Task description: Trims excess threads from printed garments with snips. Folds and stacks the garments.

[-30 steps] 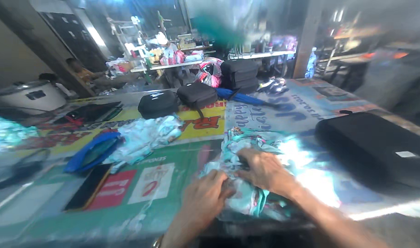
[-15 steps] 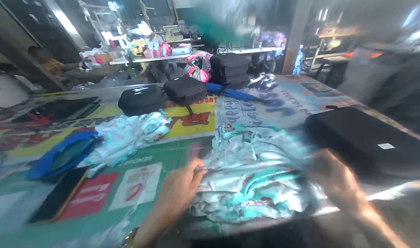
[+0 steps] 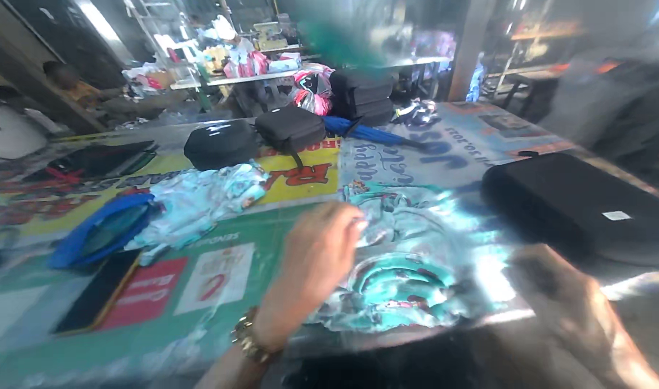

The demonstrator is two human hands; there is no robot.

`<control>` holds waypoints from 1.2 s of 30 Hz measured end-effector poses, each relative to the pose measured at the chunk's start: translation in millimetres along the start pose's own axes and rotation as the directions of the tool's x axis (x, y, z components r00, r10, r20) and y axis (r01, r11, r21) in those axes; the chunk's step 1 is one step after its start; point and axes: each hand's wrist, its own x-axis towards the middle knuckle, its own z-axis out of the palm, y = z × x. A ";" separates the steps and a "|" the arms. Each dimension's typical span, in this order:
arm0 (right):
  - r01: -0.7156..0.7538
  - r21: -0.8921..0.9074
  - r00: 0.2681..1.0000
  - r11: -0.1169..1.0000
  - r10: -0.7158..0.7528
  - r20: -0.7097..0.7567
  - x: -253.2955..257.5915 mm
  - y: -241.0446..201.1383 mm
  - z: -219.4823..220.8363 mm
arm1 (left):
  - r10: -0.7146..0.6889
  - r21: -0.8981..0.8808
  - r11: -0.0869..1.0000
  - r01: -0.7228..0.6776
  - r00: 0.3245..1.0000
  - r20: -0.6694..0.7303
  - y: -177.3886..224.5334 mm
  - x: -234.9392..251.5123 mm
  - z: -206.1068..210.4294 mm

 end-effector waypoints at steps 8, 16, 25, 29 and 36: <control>-0.068 0.088 0.998 0.994 0.067 0.016 -22.0 18.6 -18.6 | 0.179 -0.038 0.979 -0.198 0.769 0.614 92.7 14.1 69.3; -0.074 0.163 0.997 0.984 0.067 0.046 -26.7 29.6 -10.0 | 0.128 0.003 0.986 -0.166 0.771 0.624 86.7 30.9 90.7; -0.117 0.199 0.989 0.973 0.094 0.117 -41.5 27.0 -6.3 | -0.047 -0.193 0.956 0.221 0.765 0.642 64.9 71.7 83.0; -0.143 0.216 0.984 0.966 0.116 0.134 -44.2 30.8 -12.8 | -0.306 -0.445 0.673 0.590 0.771 0.559 44.4 93.3 69.2; -0.044 0.267 0.998 0.963 0.028 0.062 -18.0 30.7 -24.5 | -0.505 -0.709 0.582 0.398 0.860 0.068 21.8 135.0 42.7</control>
